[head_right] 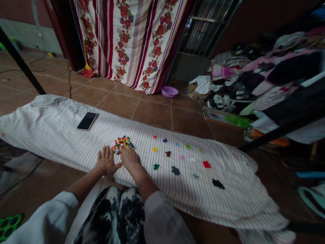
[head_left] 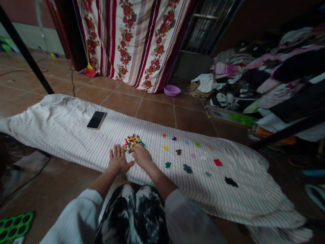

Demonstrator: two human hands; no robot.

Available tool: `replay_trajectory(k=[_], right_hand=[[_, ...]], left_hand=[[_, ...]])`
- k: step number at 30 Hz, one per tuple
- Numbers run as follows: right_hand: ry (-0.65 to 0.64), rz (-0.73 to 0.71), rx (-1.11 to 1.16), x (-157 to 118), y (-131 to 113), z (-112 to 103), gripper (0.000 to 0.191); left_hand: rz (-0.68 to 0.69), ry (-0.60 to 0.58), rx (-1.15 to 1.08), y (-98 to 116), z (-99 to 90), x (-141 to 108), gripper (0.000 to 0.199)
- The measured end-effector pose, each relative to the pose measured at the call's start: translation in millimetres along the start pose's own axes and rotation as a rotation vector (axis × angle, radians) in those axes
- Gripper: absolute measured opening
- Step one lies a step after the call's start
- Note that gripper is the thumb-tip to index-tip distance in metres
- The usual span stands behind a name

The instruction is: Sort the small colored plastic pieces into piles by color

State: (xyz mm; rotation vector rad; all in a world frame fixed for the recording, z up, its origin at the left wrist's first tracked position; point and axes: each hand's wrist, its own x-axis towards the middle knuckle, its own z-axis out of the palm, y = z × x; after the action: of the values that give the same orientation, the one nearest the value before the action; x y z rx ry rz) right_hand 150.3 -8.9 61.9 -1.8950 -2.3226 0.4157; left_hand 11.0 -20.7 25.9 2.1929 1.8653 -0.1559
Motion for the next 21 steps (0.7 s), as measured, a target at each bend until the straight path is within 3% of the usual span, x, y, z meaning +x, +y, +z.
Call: replay_trajectory(k=[10,15,21], right_hand=[[0.021,-0.003,0.038,-3.5,-0.2,-0.8,0.020],[0.114,-0.048,0.119,-6.3,-0.6,-2.4,0.019],[0.253,0.046,0.297,-5.3,29.1,0.9,0.019]], left_hand=[[-0.022,-0.017,-0.001,2.8,-4.4,-1.3,0.099],[-0.021,-0.005,0.004,1.2,-1.0,0.6,0.098],[-0.018,0.004,0.020,1.5,-0.6,-0.2,0.099]])
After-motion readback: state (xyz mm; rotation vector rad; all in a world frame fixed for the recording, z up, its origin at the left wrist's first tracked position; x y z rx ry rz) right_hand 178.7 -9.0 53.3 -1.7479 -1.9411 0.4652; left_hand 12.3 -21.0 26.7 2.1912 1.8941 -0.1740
